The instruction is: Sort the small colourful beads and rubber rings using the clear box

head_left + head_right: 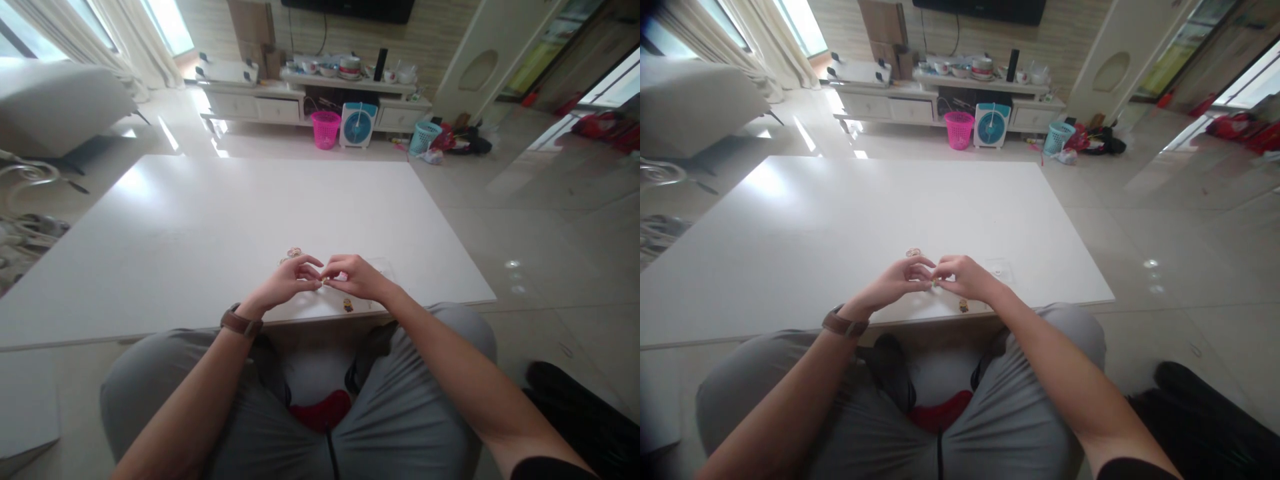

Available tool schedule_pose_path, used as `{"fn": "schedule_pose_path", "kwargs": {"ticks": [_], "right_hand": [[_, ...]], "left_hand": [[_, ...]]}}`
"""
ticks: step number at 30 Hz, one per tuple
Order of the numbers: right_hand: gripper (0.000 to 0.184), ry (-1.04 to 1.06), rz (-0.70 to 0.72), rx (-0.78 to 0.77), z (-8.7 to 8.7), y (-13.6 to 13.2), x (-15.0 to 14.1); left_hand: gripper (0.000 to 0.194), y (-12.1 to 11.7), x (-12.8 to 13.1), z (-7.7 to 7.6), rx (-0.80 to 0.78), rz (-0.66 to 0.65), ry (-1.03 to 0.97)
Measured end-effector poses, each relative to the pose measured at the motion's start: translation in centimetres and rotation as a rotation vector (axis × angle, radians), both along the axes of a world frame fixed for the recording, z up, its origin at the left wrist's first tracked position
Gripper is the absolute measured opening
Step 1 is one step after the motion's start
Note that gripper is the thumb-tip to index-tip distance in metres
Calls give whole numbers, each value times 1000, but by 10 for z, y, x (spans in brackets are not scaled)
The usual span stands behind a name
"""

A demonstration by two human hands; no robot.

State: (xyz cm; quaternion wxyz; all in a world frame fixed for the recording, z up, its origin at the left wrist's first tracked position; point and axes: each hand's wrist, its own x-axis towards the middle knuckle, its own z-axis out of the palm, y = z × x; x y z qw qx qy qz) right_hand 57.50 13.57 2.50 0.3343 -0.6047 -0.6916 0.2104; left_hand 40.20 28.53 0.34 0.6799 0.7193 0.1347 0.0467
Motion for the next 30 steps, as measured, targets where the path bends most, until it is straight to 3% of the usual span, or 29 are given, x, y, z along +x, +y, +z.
{"fn": "schedule_pose_path", "kwargs": {"ticks": [5, 8, 13, 24, 30], "right_hand": [[11, -196, -147, -212, -2, -3, 23], [13, -281, -118, -298, -7, -2, 26], [16, -358, -12, -325, -10, 3, 22], [21, -461, -10, -479, -20, 1, 25], [21, -542, -77, -473, -18, 4, 20]], "left_hand": [[40, 4, 1, -10, 156, 125, -11], [38, 8, 1, -18, 232, 175, -15], [31, 12, 0, -26, 341, 183, -26], [26, 13, 0, -30, 419, 192, 3], [24, 12, -1, -28, 447, 188, 22]]}}
